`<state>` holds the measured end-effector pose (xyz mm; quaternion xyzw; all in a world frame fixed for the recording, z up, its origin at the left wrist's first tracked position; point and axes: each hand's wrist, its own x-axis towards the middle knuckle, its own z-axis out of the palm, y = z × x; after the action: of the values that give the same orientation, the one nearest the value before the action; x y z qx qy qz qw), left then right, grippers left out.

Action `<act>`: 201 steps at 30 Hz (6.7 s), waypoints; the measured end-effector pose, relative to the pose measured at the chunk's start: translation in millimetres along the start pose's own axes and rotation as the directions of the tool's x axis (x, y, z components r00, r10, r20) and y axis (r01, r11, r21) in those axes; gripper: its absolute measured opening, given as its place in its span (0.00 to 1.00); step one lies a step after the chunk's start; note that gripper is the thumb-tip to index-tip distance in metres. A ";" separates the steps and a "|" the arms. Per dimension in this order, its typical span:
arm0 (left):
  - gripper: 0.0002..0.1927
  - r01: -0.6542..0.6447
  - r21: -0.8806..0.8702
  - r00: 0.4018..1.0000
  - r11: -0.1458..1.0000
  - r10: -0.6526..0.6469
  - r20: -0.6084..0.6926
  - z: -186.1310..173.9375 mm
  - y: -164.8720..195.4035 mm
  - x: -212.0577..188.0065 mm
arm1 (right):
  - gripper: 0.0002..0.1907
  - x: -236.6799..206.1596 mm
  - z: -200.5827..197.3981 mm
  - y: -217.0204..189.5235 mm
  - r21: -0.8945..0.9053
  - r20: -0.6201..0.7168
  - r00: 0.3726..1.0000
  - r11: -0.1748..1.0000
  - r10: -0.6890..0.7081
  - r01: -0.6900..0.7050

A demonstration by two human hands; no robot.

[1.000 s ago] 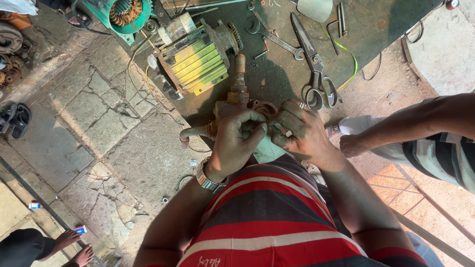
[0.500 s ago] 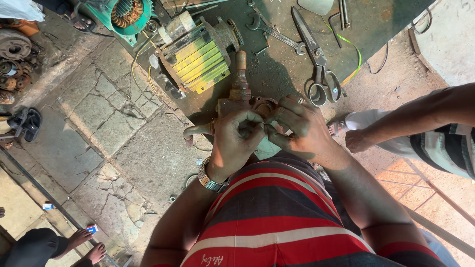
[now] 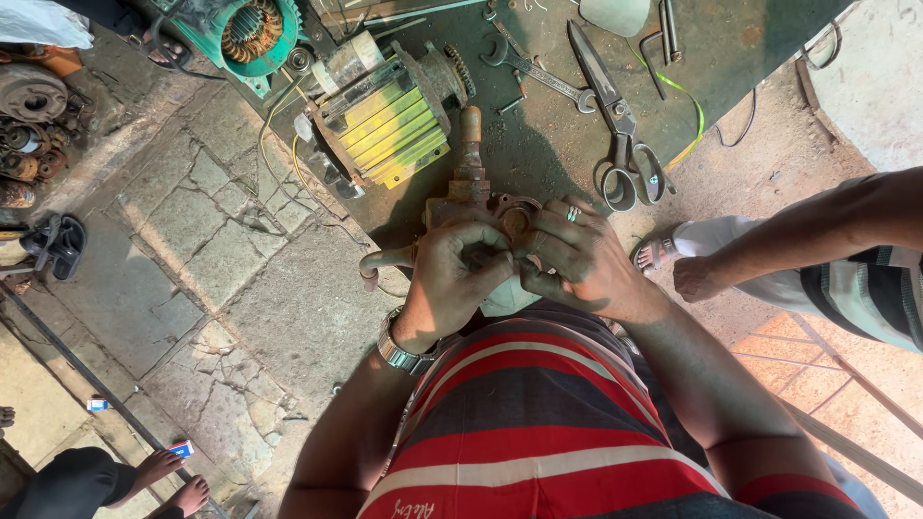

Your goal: The person holds a light green gasket material and uses shears to trim its edges. The person repeatedly rotates the gasket and makes small cuts to shape it around a central hole and outer perimeter. The trimmed pieces fall onto the workbench.

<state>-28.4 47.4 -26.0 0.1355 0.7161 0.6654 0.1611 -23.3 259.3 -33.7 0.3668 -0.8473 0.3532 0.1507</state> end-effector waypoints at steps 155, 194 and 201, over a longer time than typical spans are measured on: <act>0.21 -0.141 0.332 0.860 0.933 0.282 -0.426 34.1 -20.3 -26.9 | 0.07 -60.2 88.2 31.3 0.751 0.106 0.675 0.386 0.730 -0.535; 0.15 -0.020 0.007 0.859 1.000 0.021 -0.511 21.8 -24.6 -36.2 | 0.10 -14.1 58.1 -19.7 0.193 0.036 0.854 0.835 0.519 -0.515; 0.16 -0.054 0.310 0.811 0.949 0.222 -0.541 27.4 -25.8 -37.7 | 0.07 -18.3 68.3 -13.7 0.236 0.053 0.806 0.777 0.590 -0.584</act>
<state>17.7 54.9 -51.5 0.0040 0.8061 0.5773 -0.1303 -0.5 213.8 -84.6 0.0958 -0.8681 0.4871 -0.0021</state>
